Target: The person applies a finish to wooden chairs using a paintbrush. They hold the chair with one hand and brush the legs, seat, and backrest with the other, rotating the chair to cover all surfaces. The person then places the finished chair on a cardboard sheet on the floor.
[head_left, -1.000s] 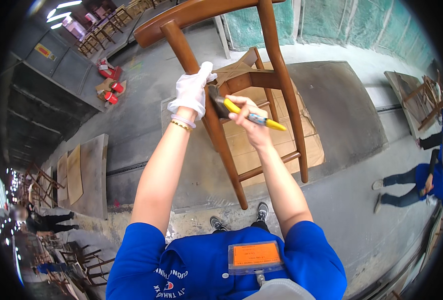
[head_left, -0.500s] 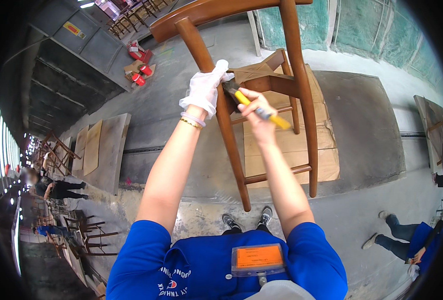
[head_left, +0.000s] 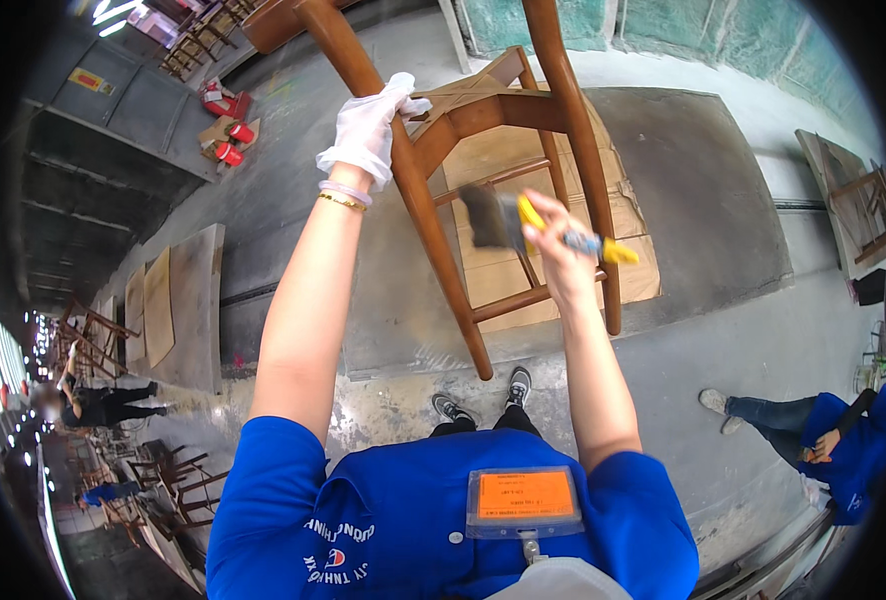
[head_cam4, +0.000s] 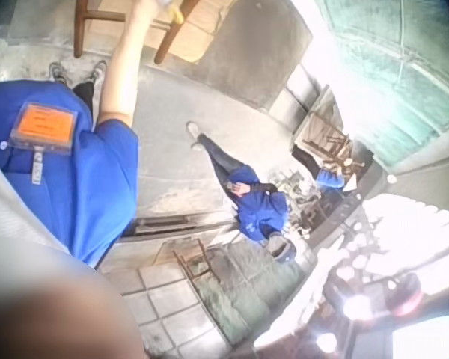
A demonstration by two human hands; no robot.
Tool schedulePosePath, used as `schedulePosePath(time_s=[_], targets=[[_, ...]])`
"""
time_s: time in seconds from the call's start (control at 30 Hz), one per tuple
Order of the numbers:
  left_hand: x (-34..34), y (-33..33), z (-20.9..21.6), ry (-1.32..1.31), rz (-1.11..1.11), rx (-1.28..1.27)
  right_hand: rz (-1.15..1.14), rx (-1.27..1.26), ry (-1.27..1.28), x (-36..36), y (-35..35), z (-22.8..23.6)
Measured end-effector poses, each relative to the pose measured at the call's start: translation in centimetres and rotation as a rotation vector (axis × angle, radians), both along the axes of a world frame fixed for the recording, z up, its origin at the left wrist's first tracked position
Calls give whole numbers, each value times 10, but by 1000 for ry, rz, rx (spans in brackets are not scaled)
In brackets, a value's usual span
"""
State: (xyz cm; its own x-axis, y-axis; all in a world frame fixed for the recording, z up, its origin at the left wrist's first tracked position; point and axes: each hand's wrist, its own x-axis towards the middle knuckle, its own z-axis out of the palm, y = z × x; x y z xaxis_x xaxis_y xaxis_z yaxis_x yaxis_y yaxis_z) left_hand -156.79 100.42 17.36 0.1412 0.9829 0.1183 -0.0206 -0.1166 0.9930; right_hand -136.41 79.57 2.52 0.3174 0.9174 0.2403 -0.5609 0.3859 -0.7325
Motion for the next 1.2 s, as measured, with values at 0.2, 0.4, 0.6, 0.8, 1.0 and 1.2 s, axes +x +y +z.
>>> schedulePosePath(time_s=[0.2,0.4,0.6,0.8,1.0,1.2], targets=[[5,13,19,-205,-115,52,-98,-505,174,41,-160,-74],[1,7,33,-380,-507,-27,-166,-629,185,47,-235,-95],[18,6,42,-347,-230,209,-278,-689,212,50,-247,-95],[13,6,68,-414,84,107,-465,-735,14,71,-293,-105],[82,-79,23,-275,179,383,-725,-761,240,81,-345,-122],[182,-132,6,64,-132,312,-821,-769,275,82,-339,-129]])
